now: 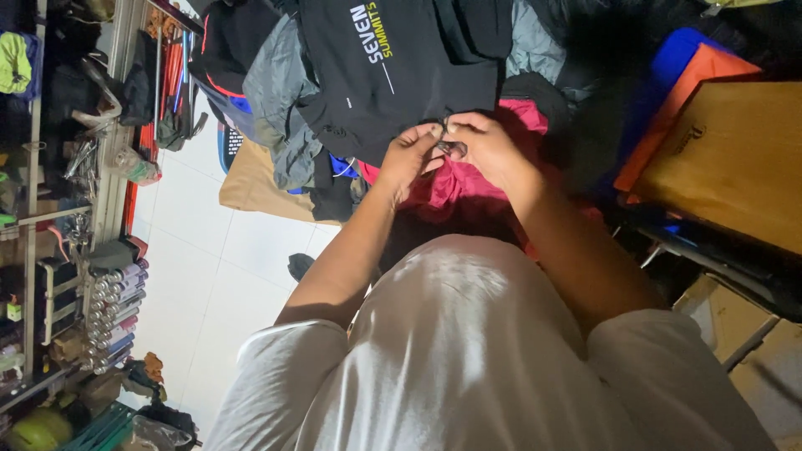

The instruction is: Inspecting and adjusting the straps and buckles of a black outdoor vest among a pile of clothes.

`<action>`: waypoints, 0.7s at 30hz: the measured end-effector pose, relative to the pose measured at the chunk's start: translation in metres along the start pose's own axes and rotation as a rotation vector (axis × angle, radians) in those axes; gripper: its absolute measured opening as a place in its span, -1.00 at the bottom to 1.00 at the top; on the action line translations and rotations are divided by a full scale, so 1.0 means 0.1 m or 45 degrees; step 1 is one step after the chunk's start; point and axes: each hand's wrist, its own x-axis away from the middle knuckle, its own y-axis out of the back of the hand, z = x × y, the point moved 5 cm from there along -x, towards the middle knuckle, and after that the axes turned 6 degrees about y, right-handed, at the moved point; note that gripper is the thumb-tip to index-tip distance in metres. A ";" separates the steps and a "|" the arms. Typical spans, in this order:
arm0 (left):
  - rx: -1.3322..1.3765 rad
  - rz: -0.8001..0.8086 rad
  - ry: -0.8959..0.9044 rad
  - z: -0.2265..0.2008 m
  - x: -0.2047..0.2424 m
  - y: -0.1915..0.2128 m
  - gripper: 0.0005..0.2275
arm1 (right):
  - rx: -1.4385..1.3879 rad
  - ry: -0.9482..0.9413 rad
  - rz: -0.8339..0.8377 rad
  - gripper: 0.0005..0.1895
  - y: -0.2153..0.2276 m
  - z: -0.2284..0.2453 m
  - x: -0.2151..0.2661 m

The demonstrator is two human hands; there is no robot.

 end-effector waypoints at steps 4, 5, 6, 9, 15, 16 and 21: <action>-0.094 0.109 -0.030 0.04 0.04 0.00 -0.67 | -0.070 0.069 -0.099 -0.51 0.26 -0.12 0.11; -0.106 0.105 0.006 0.07 0.04 0.00 -0.64 | -0.096 0.103 -0.184 -0.49 0.35 -0.13 0.15; -0.115 0.113 0.007 0.07 0.04 0.02 -0.64 | -0.102 0.106 -0.194 -0.49 0.40 -0.12 0.21; -0.195 0.128 0.047 0.11 0.02 0.10 -0.64 | -0.101 0.243 -0.369 -0.44 0.57 0.04 0.44; -0.418 0.299 -0.087 -0.09 0.33 -0.07 -0.70 | -0.069 0.287 -0.351 -0.53 0.43 0.35 0.91; -0.420 0.345 -0.098 -0.15 0.41 -0.12 -0.70 | -0.128 0.282 -0.318 -0.55 0.35 0.36 0.96; -0.364 0.461 -0.124 -0.42 0.63 -0.20 -0.70 | -0.187 0.348 -0.343 -0.58 -0.06 0.43 1.13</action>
